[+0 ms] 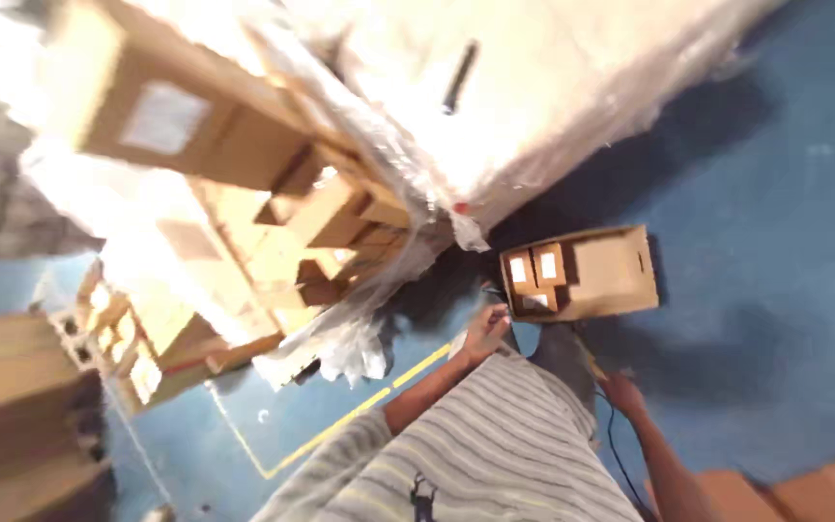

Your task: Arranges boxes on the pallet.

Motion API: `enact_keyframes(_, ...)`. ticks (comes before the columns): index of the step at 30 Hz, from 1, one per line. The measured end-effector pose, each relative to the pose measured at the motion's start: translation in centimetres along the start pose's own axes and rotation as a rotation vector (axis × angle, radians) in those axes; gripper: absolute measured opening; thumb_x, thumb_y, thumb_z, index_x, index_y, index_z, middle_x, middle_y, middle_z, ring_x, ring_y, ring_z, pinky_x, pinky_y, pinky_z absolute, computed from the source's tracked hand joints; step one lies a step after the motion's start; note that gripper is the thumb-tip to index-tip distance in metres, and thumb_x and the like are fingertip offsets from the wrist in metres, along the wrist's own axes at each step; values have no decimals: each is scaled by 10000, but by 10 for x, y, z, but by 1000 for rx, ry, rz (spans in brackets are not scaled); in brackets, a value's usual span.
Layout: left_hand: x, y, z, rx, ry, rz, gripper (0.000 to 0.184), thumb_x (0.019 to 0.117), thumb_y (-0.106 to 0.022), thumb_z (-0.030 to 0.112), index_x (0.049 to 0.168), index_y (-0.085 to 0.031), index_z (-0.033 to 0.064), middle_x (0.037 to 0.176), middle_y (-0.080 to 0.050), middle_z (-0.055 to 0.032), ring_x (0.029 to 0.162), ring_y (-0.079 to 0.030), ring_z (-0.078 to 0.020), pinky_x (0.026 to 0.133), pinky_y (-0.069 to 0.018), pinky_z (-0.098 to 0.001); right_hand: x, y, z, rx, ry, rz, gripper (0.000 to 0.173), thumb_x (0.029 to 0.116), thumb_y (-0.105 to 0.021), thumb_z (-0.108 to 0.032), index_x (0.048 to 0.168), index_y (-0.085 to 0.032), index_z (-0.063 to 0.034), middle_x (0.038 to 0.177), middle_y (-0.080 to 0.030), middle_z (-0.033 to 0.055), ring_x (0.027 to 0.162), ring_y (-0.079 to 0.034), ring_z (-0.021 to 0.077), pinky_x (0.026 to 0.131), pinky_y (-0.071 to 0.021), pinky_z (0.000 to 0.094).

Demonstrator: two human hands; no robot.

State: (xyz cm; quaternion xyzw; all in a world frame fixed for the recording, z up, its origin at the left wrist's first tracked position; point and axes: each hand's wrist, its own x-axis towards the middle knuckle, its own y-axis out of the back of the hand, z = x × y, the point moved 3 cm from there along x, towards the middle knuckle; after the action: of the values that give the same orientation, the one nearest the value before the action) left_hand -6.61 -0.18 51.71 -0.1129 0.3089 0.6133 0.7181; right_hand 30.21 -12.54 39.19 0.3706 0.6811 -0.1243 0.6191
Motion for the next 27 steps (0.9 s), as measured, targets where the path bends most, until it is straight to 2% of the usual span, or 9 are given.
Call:
enact_keyframes(5, -27, 156, 105, 77, -447, 638, 495, 1018, -555, 212, 1391, -495, -107, 1385, -576, -259, 1273, -593, -293, 1095, -500, -430, -42, 30, -53, 37, 152, 193, 458, 1045, -597, -381, 1316, -670, -19, 1280, -670, 274, 1227, -622, 452, 1060, -450, 663)
enact_keyframes(8, -42, 275, 147, 77, -560, 1046, 675, 990, -566, 329, 1470, -373, -103, 1446, -499, -284, 1299, -554, -305, 1080, -492, -426, -54, 49, -136, 105, 263, 281, 472, 1030, -625, -378, 1335, -655, -19, 1281, -676, 247, 1206, -642, 404, 1056, -471, 632)
enact_keyframes(10, -42, 362, 169, 152, -595, 1136, 861, 944, -650, 483, 1508, -332, -84, 1538, -407, -282, 1404, -462, -326, 1142, -440, -446, -65, 62, -207, 78, 329, 272, 503, 1033, -619, -384, 1377, -617, -17, 1296, -666, 247, 1206, -641, 404, 1050, -481, 629)
enact_keyframes(14, -25, 526, 254, 581, -619, 984, 1135, 721, -801, 674, 1535, -391, -2, 1633, -218, -320, 1527, -203, -468, 1239, -225, -590, -87, 68, -357, -29, 512, 245, 584, 1014, -643, -408, 1458, -548, -41, 1310, -666, 219, 1221, -638, 385, 1057, -486, 609)
enact_keyframes(16, -8, 584, 294, 761, -442, 816, 1269, 604, -862, 683, 1612, -303, 152, 1692, -65, -258, 1550, -87, -481, 1222, -157, -657, -97, 56, -423, -102, 612, 203, 641, 993, -650, -467, 1486, -526, -77, 1342, -658, 184, 1195, -664, 341, 1036, -524, 565)
enact_keyframes(18, 13, 625, 321, 900, -252, 637, 1387, 553, -923, 629, 1654, -168, 255, 1706, 19, -232, 1554, -19, -495, 1192, -124, -729, -112, 33, -483, -199, 709, 155, 680, 973, -657, -513, 1492, -525, -94, 1376, -639, 171, 1204, -660, 319, 1042, -524, 542)
enact_keyframes(23, 58, 649, 339, 1158, 101, 308, 1398, 663, -928, 522, 1666, 4, 240, 1662, -22, -352, 1502, -106, -603, 1128, -130, -798, -151, -38, -557, -503, 868, 23, 708, 953, -623, -596, 1504, -530, -161, 1438, -599, 139, 1289, -603, 325, 1067, -488, 577)
enact_keyframes(25, 70, 655, 338, 1194, 121, 291, 1464, 609, -935, 565, 1661, 33, 252, 1650, -34, -372, 1481, -146, -626, 1101, -197, -817, -152, -55, -552, -559, 878, -27, 685, 960, -620, -577, 1507, -526, -175, 1427, -596, 138, 1284, -601, 326, 1058, -489, 573)
enact_keyframes(27, 79, 661, 333, 1150, 81, 306, 1508, 541, -987, 497, 1657, 13, 323, 1644, -43, -378, 1453, -170, -654, 1057, -221, -845, -143, -53, -532, -532, 851, -74, 668, 965, -632, -550, 1490, -541, -147, 1398, -614, 163, 1251, -620, 341, 1044, -493, 581)
